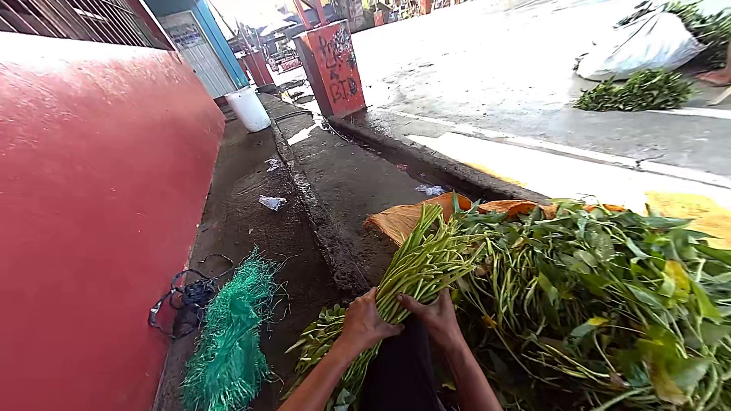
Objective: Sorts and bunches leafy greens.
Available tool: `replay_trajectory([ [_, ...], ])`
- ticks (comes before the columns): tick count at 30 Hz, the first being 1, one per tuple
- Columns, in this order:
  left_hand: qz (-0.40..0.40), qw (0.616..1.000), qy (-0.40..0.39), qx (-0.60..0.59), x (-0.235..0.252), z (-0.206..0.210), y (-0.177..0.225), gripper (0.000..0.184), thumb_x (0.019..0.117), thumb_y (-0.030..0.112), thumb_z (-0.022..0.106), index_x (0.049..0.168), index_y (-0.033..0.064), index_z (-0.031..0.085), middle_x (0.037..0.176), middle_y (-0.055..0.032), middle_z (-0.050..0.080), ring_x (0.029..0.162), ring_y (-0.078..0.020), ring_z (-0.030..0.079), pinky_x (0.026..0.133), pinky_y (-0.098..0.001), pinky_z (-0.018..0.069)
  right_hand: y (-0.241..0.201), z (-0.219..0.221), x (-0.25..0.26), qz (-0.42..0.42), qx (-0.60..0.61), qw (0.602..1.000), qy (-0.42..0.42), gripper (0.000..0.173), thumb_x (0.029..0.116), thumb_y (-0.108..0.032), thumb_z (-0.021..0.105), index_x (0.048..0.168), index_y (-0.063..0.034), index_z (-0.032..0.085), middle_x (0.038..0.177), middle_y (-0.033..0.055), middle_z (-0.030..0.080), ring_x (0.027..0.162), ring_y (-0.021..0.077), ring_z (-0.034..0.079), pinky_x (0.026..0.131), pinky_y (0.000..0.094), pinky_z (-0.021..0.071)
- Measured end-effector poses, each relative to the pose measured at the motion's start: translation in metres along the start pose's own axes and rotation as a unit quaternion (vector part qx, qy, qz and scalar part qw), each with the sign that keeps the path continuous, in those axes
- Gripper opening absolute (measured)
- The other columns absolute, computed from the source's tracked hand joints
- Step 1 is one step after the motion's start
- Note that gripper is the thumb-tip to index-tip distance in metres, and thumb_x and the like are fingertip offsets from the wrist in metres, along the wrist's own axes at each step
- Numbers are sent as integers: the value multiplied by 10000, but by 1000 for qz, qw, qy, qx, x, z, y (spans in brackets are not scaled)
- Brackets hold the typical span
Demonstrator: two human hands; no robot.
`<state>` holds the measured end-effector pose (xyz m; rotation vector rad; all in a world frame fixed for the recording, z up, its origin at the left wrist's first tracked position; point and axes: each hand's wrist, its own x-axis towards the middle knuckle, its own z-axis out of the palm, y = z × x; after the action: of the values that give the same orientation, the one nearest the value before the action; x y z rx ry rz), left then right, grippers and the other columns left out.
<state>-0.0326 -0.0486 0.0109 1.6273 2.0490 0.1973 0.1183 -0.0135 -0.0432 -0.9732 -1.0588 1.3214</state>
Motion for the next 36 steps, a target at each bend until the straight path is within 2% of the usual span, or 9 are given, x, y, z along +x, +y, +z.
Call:
replay_trajectory([
  [5, -3, 998, 19, 53, -12, 3, 26, 878, 708, 477, 858, 1394, 24, 548, 1284, -167, 657, 1190, -333, 634, 1002, -540, 494, -17, -1, -11, 48, 12, 996, 69, 1191, 585, -185, 842, 1550, 21, 173, 1378, 211, 529, 1215, 180, 596, 1007, 330, 522],
  [9, -16, 995, 31, 97, -22, 7, 47, 850, 721, 475, 843, 1378, 17, 559, 1275, -174, 663, 1183, -335, 642, 988, -531, 501, -28, -30, -16, 65, 20, 998, 15, 986, 615, -128, 822, 1455, 51, 340, 1280, 158, 604, 1142, 125, 637, 962, 278, 551],
  [12, -2, 990, 43, 132, -27, 11, 62, 805, 743, 452, 831, 1355, -2, 572, 1277, -179, 660, 1184, -335, 639, 999, -514, 488, -25, -27, -22, 64, 65, 989, 116, 840, 695, -55, 741, 1427, 89, 354, 1205, 191, 619, 1047, 156, 663, 885, 298, 568],
  [18, 10, 988, 70, 135, -32, 21, 70, 830, 740, 442, 837, 1387, 4, 559, 1293, -177, 659, 1197, -330, 635, 1016, -496, 477, 0, -8, -38, -26, 84, 962, 258, 913, 871, -127, 582, 1598, 63, 62, 1622, 294, 232, 1474, 234, 348, 1193, 322, 322],
  [26, 68, 976, 165, 128, -40, 37, 67, 779, 696, 406, 864, 1309, -14, 632, 1202, -178, 708, 1110, -341, 679, 968, -507, 500, 9, -1, -36, -17, 230, 921, 315, 756, 974, -111, 447, 1613, -67, 45, 1564, 215, 336, 1325, 191, 510, 1063, 345, 476],
  [29, 124, 951, 249, 136, -40, 49, 62, 715, 634, 336, 888, 1217, -25, 685, 1107, -176, 738, 1019, -350, 712, 915, -509, 526, 5, -4, -25, 34, 278, 895, 347, 586, 1080, -135, 398, 1596, -82, 125, 1442, 214, 466, 1183, 223, 607, 961, 386, 543],
  [32, 166, 925, 302, 160, -39, 57, 56, 717, 565, 329, 911, 1162, -19, 717, 1043, -166, 751, 950, -332, 729, 874, -490, 544, 2, -18, -16, 41, 393, 868, 300, 345, 1113, -249, 266, 1340, -89, 471, 1091, 100, 655, 973, 178, 679, 818, 386, 591],
  [34, 185, 913, 322, 167, -38, 60, 53, 726, 526, 329, 914, 1133, -21, 725, 1009, -163, 754, 913, -327, 735, 847, -486, 554, 4, -31, -9, 31, 494, 838, 230, 494, 1106, -410, 176, 1177, -124, 573, 979, 52, 715, 922, 169, 718, 779, 390, 614],
  [36, 174, 925, 301, 153, -38, 56, 54, 745, 534, 326, 916, 1155, -32, 713, 1027, -171, 752, 938, -335, 732, 869, -494, 548, 19, -43, -3, 7, 587, 800, 125, 624, 1026, -596, 262, 1239, -127, 614, 1127, 109, 730, 1057, 251, 712, 859, 461, 600],
])
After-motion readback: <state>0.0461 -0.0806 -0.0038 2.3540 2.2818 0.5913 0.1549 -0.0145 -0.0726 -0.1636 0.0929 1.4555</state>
